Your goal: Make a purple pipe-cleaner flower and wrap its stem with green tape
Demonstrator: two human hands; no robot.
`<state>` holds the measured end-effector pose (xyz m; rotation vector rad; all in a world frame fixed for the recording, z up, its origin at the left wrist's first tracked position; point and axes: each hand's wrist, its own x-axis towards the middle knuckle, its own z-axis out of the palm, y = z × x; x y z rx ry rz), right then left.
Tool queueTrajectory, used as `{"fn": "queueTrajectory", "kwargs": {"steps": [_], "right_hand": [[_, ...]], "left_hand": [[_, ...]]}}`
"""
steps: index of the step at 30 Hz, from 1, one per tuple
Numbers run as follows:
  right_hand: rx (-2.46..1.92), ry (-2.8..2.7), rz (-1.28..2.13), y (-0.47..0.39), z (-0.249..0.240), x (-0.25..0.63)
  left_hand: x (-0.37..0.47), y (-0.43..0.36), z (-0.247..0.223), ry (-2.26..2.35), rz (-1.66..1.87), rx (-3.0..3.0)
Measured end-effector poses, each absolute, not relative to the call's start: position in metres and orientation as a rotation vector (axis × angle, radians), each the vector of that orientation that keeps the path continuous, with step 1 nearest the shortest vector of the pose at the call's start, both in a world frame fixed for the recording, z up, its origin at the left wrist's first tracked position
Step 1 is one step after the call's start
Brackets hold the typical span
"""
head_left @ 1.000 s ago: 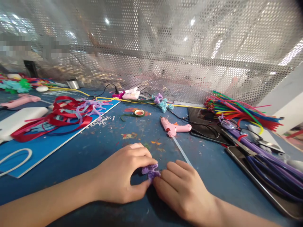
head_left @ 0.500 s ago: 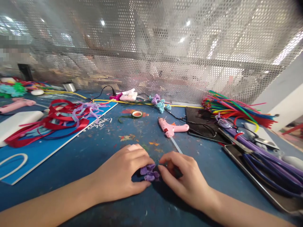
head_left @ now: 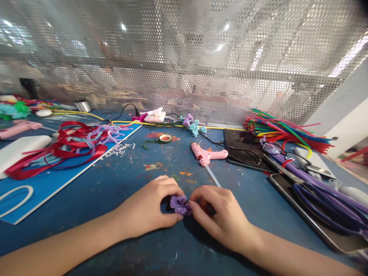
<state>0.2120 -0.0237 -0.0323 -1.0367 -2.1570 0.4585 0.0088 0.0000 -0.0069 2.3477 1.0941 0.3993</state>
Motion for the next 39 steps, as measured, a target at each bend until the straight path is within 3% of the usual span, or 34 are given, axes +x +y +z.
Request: {"fn": "queueTrajectory", "kwargs": {"steps": [16,28,39], "right_hand": [[-1.26,-2.16,0.461,-0.027,-0.031,0.209],[-0.891,-2.312,0.613,-0.025,-0.03,0.214],[-0.954,-2.274,0.627,-0.025,-0.03,0.213]], "left_hand": [[0.005,-0.003,-0.004,1.229,0.395,2.266],[0.009,-0.008,0.011,1.268,0.369,2.046],[0.004,-0.006,0.007,1.201,0.399,2.026]]}}
